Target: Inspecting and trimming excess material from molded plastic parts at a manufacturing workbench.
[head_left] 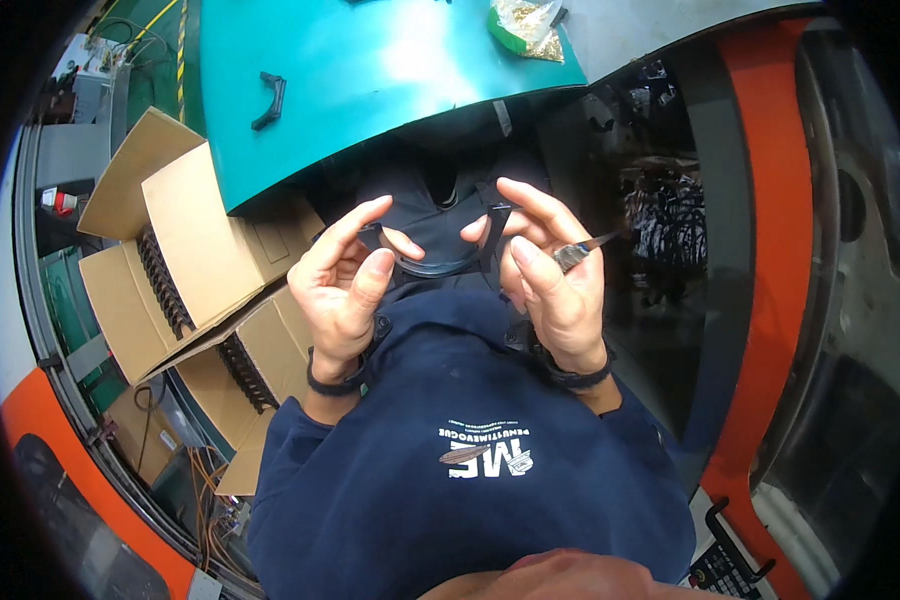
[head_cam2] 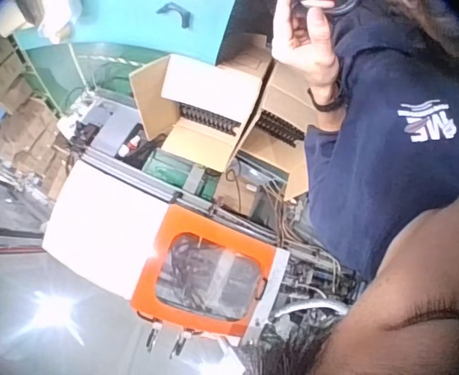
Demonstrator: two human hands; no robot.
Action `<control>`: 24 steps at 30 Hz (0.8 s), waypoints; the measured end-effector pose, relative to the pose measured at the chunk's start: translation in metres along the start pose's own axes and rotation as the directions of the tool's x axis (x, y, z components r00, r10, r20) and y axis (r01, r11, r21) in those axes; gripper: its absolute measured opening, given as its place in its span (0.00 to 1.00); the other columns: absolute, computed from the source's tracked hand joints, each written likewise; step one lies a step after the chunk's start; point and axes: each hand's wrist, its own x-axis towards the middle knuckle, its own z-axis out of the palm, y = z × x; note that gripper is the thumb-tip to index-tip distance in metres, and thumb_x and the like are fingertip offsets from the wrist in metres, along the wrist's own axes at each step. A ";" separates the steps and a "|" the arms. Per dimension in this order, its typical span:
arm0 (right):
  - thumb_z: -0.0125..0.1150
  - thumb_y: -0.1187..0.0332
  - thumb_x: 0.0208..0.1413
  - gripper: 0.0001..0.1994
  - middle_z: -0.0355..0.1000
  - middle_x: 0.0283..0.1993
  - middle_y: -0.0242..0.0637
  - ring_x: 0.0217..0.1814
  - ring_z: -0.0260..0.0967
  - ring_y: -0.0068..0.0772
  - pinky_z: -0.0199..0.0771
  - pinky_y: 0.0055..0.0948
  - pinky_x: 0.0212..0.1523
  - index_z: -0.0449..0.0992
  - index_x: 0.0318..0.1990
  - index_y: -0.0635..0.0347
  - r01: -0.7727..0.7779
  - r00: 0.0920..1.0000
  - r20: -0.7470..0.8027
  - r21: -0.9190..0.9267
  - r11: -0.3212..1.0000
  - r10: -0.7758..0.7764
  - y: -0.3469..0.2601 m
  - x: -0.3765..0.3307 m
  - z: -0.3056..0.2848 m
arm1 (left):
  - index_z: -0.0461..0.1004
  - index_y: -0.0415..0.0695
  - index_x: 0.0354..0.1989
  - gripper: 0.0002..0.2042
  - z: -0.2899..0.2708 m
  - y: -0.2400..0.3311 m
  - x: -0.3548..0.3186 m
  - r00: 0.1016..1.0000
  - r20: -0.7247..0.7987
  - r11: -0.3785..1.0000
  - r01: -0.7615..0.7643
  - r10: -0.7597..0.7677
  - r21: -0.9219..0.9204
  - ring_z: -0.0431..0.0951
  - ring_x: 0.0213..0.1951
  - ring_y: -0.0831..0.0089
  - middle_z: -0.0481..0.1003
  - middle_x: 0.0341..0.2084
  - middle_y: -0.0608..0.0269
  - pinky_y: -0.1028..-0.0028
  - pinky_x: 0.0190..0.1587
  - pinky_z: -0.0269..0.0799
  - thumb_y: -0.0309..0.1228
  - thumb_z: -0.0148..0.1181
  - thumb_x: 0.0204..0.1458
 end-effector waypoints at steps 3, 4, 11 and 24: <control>0.55 0.73 0.60 0.20 0.76 0.44 0.44 0.21 0.59 0.10 0.61 0.12 0.21 0.65 0.59 0.67 0.034 0.999 -0.017 -0.042 0.999 -0.035 -0.001 0.000 0.003 | 0.66 0.26 0.55 0.25 0.004 -0.001 -0.001 0.999 -0.009 0.997 -0.048 0.048 -0.057 0.77 0.33 0.72 0.77 0.30 0.50 0.81 0.38 0.71 0.33 0.60 0.55; 0.55 0.73 0.60 0.20 0.76 0.44 0.44 0.21 0.59 0.10 0.61 0.12 0.21 0.65 0.59 0.67 0.041 0.999 -0.025 -0.054 0.998 -0.043 -0.001 0.000 0.004 | 0.66 0.26 0.55 0.25 0.005 0.000 -0.001 0.999 -0.012 0.997 -0.051 0.051 -0.055 0.78 0.33 0.72 0.77 0.30 0.50 0.80 0.38 0.71 0.33 0.60 0.55; 0.56 0.73 0.59 0.15 0.77 0.42 0.42 0.22 0.59 0.09 0.59 0.12 0.21 0.69 0.54 0.66 0.055 0.997 -0.055 -0.118 0.991 -0.062 -0.002 -0.001 0.009 | 0.68 0.28 0.54 0.23 0.003 0.000 -0.002 0.999 -0.006 0.990 -0.048 0.047 -0.130 0.79 0.36 0.71 0.78 0.30 0.50 0.76 0.42 0.72 0.29 0.62 0.52; 0.55 0.74 0.60 0.14 0.77 0.41 0.41 0.21 0.59 0.10 0.58 0.12 0.20 0.70 0.53 0.66 0.063 0.996 -0.056 -0.134 0.989 -0.071 -0.001 -0.001 0.009 | 0.68 0.28 0.54 0.24 0.003 -0.001 -0.002 0.999 -0.015 0.989 -0.049 0.047 -0.139 0.79 0.35 0.72 0.78 0.30 0.51 0.77 0.41 0.72 0.31 0.63 0.52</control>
